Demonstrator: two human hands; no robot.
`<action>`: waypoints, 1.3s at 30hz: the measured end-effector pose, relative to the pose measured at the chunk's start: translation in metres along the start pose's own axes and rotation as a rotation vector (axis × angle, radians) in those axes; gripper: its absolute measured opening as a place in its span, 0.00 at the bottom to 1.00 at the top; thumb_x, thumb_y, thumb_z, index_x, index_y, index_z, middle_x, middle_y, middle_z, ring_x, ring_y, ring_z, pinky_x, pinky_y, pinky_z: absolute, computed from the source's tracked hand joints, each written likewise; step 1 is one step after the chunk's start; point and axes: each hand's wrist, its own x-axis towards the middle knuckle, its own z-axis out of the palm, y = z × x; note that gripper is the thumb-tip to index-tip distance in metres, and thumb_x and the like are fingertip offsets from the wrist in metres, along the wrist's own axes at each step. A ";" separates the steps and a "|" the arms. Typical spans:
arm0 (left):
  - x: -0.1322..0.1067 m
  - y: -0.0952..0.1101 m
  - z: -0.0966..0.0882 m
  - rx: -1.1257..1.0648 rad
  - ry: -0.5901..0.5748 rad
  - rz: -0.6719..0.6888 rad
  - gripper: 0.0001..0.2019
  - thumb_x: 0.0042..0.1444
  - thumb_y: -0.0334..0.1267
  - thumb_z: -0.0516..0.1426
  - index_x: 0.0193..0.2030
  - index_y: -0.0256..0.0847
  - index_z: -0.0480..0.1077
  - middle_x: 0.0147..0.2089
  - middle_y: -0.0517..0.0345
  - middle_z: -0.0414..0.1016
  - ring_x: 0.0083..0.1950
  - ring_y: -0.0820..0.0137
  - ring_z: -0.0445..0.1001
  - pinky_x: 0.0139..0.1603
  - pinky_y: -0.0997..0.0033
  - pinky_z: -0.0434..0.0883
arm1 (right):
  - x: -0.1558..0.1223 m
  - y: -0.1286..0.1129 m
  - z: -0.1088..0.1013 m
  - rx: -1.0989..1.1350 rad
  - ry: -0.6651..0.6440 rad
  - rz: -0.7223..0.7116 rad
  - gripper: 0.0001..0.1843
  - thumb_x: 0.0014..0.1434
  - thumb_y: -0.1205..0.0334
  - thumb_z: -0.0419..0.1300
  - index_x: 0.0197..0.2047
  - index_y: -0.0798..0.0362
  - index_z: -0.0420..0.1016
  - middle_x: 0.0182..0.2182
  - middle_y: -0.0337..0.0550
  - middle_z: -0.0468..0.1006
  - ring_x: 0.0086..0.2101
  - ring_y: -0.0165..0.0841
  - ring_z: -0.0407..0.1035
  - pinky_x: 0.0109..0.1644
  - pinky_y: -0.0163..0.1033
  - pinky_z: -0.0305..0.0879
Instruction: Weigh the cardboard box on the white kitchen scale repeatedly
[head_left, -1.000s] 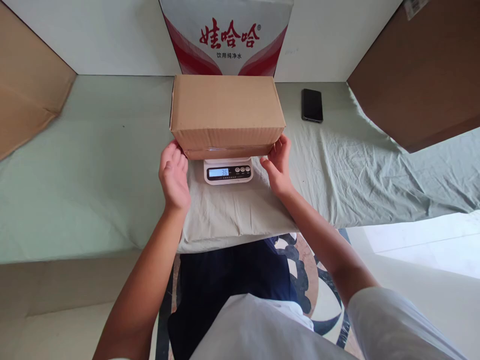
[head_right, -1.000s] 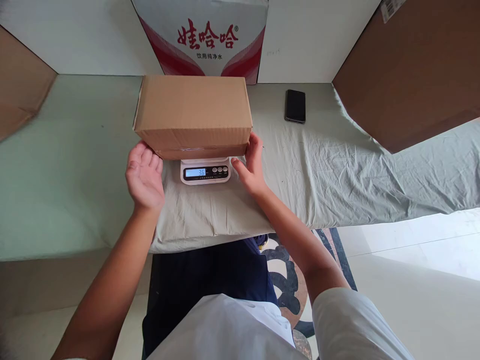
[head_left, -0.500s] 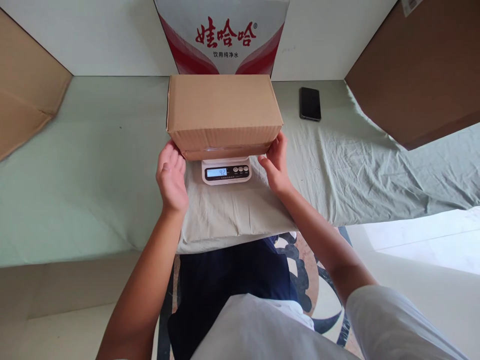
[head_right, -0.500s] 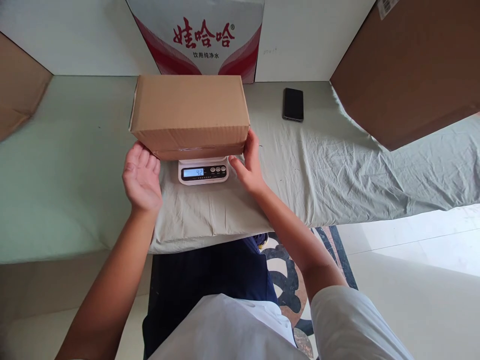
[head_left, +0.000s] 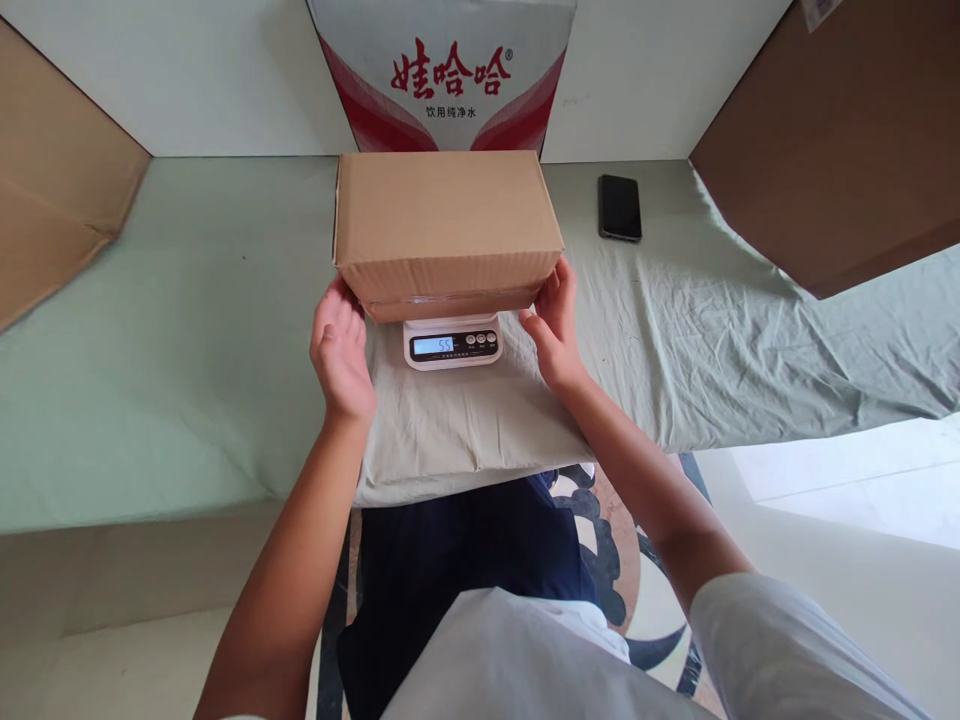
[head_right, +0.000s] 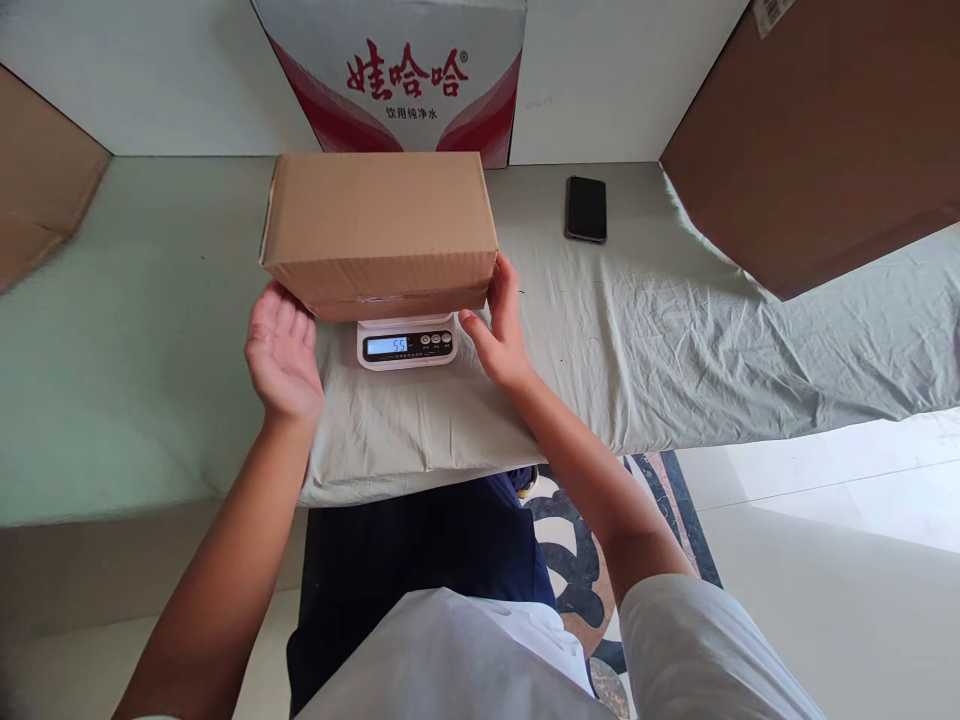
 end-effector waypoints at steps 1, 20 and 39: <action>0.000 -0.001 -0.001 -0.001 -0.001 -0.001 0.37 0.63 0.75 0.58 0.72 0.61 0.77 0.84 0.62 0.72 0.92 0.53 0.54 0.91 0.52 0.56 | 0.000 -0.001 0.000 0.011 0.009 -0.005 0.56 0.59 0.16 0.64 0.81 0.29 0.53 0.82 0.45 0.62 0.82 0.55 0.58 0.88 0.73 0.58; 0.049 0.008 -0.031 -0.171 0.152 -0.257 0.38 0.73 0.70 0.44 0.68 0.40 0.72 0.86 0.37 0.66 0.89 0.50 0.62 0.89 0.50 0.60 | 0.054 0.071 -0.076 0.247 0.243 0.242 0.37 0.67 0.20 0.55 0.63 0.37 0.76 0.70 0.49 0.78 0.77 0.59 0.70 0.81 0.84 0.62; 0.108 -0.039 -0.007 -0.158 0.119 -0.152 0.41 0.81 0.61 0.29 0.79 0.35 0.64 0.88 0.44 0.63 0.88 0.55 0.65 0.89 0.51 0.62 | 0.072 0.097 -0.030 0.158 0.421 0.215 0.30 0.64 0.26 0.55 0.59 0.36 0.69 0.68 0.44 0.73 0.69 0.42 0.71 0.81 0.65 0.67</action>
